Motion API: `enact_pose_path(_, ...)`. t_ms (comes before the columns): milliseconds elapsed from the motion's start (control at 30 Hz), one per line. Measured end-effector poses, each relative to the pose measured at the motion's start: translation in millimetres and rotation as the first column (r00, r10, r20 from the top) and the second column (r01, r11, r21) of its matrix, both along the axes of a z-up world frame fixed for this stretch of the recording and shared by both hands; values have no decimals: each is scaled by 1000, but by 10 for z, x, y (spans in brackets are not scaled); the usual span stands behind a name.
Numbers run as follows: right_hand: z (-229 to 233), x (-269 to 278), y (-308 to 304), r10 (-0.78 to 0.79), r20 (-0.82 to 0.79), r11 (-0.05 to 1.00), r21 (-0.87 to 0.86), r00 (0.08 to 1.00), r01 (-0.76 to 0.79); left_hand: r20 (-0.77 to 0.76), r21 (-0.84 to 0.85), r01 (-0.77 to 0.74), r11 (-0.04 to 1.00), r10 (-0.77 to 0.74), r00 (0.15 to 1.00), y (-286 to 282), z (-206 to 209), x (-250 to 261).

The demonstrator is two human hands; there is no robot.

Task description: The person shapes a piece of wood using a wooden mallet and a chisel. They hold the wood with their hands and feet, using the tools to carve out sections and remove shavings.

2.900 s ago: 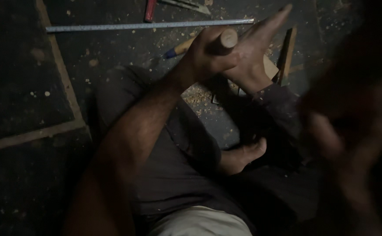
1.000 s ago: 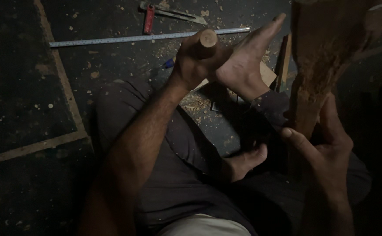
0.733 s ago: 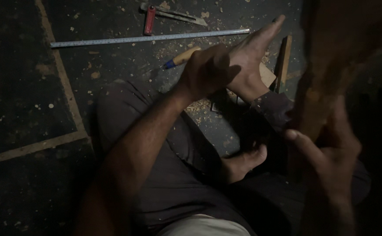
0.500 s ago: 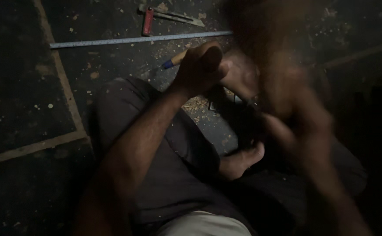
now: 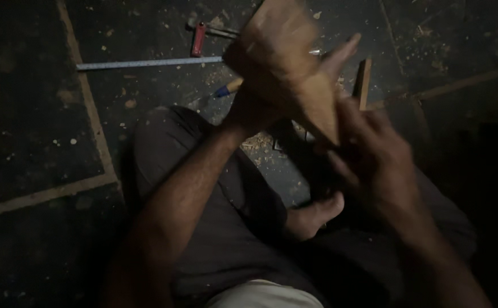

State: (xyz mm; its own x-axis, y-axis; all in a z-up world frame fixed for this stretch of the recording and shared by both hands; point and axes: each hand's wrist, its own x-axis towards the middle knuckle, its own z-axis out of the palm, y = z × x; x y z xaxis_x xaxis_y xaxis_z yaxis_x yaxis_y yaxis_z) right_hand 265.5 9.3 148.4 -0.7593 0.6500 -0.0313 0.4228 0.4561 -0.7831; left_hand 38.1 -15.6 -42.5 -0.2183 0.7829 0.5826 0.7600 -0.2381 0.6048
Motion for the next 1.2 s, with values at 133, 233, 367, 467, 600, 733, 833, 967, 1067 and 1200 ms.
enact_pose_path(133,-91,190,60,133,-111,922,378,985,-82,440,-165,146,975,-60,896,-164,-185,39)
enact_pose_path(233,-259,123,105,236,-62,843,509,970,-173,256,34,138,990,-142,956,-130,-134,34)
enact_pose_path(367,-182,124,117,179,-83,940,308,980,-146,172,-38,114,993,-105,979,-24,-94,17)
enact_pose_path(467,-275,154,36,182,-185,943,310,966,-119,260,-85,126,988,-100,960,-119,-221,18)
enact_pose_path(600,-437,-46,123,137,198,939,286,970,-191,-49,-36,-29,999,28,998,-16,-283,-66)
enact_pose_path(733,-460,70,105,34,86,989,139,996,-46,-342,26,-162,986,161,926,83,-232,-137)
enact_pose_path(833,-504,262,105,12,-111,993,119,994,1,-325,82,-127,989,147,934,2,-54,-78)
enact_pose_path(967,-555,548,85,-106,-147,991,70,983,118,170,169,-24,985,-5,985,-92,213,-46)
enact_pose_path(1067,-512,645,99,-149,-122,984,75,981,159,240,191,23,981,-69,968,-93,316,-87)
enact_pose_path(1200,-470,640,140,-120,-140,984,117,983,137,302,182,51,982,-105,948,-65,336,-82)
